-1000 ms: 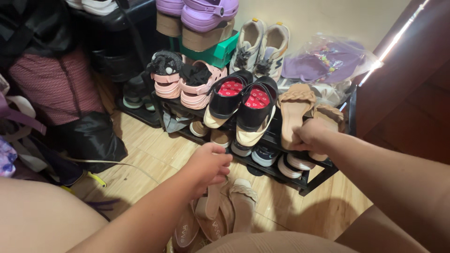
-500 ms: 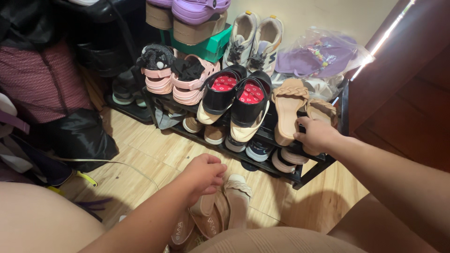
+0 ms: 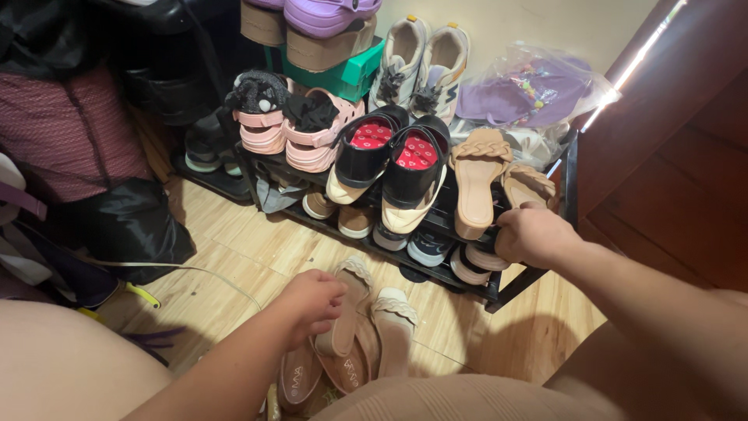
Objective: The person removes various shoes from a multi-tier shoe rack, including slippers, sandals, and sneakers, then places them back onto the rack in a different arrangement. The person handles each pair individually, repositioning them on the shelves.
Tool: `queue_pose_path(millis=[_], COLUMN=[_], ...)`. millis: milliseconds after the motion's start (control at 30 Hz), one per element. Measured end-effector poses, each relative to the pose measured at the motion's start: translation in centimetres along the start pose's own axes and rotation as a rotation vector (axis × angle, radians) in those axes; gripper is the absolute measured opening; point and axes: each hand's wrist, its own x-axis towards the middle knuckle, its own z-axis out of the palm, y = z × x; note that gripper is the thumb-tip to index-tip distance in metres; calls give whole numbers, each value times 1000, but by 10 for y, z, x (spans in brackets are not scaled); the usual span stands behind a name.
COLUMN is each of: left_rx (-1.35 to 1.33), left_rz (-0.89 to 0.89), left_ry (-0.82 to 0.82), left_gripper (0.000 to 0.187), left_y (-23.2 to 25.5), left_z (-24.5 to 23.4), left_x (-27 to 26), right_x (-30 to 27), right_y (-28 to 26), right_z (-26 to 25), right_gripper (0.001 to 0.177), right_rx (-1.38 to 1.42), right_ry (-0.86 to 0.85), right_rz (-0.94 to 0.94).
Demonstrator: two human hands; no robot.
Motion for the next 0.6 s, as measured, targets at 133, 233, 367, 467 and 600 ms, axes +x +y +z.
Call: queue_pose_path(millis=[133, 233, 367, 467, 600], left_rx=[2, 15, 48, 72, 91], left_rz=[18, 1, -13, -8, 1], left_ry=[-20, -21, -7, 4, -18], left_gripper=[26, 25, 24, 24, 27], left_y=[-5, -9, -11, -14, -18], left_z=[-2, -5, -5, -3, 0], left_x=[5, 5, 7, 10, 13], right_x=[-4, -3, 4, 16, 35], right_y=[-3, 2, 12, 10, -8], right_z=[11, 15, 13, 13, 19], right_gripper=[37, 36, 37, 89, 95], right_rx=[27, 68, -57, 99, 124], right_ry=[92, 148, 132, 416, 166], right_rz=[59, 73, 18, -281, -387])
